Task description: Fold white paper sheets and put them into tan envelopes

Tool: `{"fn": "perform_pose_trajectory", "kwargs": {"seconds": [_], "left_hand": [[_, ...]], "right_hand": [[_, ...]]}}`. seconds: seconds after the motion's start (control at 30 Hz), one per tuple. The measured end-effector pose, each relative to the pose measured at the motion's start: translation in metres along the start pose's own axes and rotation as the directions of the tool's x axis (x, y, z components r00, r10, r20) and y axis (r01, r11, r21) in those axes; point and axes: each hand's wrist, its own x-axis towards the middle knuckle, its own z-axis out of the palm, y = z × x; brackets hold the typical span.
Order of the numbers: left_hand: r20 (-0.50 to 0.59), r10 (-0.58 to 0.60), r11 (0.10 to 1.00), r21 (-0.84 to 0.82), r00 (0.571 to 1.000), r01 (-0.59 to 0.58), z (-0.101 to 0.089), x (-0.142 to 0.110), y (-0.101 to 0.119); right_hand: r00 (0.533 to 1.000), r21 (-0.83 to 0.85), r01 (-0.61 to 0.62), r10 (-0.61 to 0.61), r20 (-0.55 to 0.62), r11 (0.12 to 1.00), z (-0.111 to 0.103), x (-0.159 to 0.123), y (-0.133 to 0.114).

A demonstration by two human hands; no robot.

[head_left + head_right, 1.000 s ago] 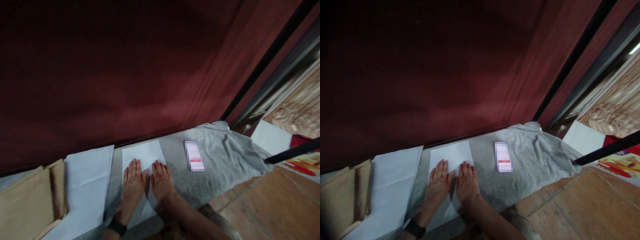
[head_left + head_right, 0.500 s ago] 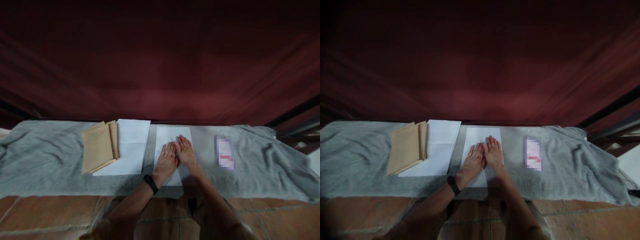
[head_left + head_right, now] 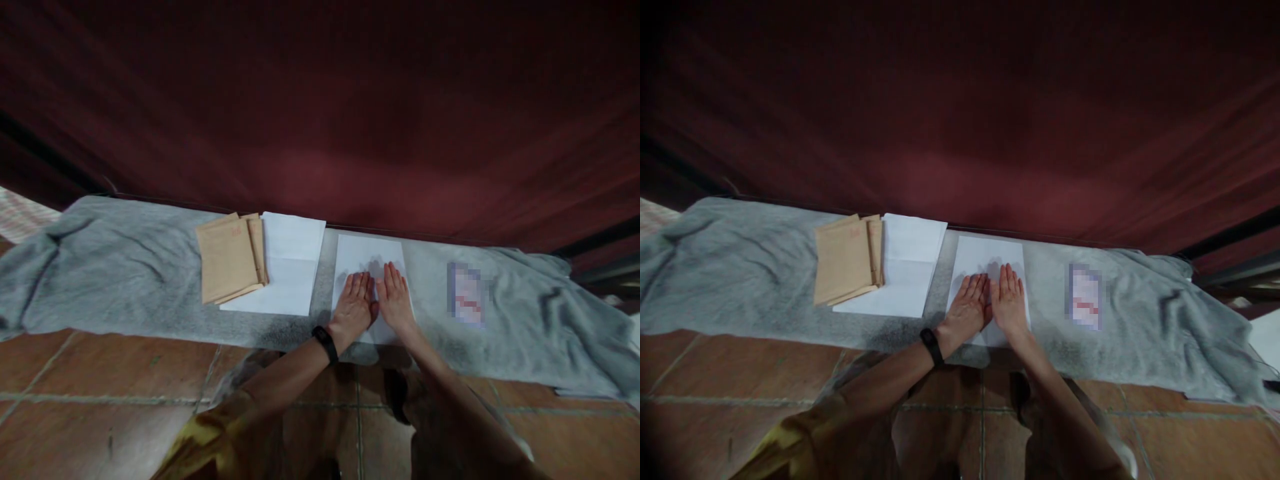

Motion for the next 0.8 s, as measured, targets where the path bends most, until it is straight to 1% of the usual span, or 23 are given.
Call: {"fn": "perform_pose_trajectory", "kwargs": {"seconds": [0.1,0.17,0.27,0.5,0.8], "left_hand": [[0.008,0.027,0.999,0.021,1.000,-0.027,-0.001,-0.001,-0.001],[0.001,0.042,0.998,0.036,0.999,-0.042,-0.002,-0.002,-0.001],[-0.022,0.059,0.996,0.066,0.998,-0.058,-0.003,-0.004,0.001],[-0.037,0.023,0.992,0.128,0.999,-0.018,-0.005,-0.005,0.011],[-0.025,0.024,0.991,0.133,0.999,-0.021,-0.008,-0.005,0.020]], "right_hand": [[0.996,0.071,0.089,-0.090,0.010,0.993,-0.002,-0.025,-0.012],[0.993,0.061,0.114,-0.115,0.003,0.992,-0.005,-0.039,-0.014],[0.994,0.002,0.111,-0.111,0.007,0.994,-0.012,-0.050,-0.007],[0.996,-0.111,0.077,-0.071,0.055,0.991,-0.025,-0.059,0.009],[0.993,-0.105,0.108,-0.102,0.060,0.989,-0.026,-0.060,0.015]]}}
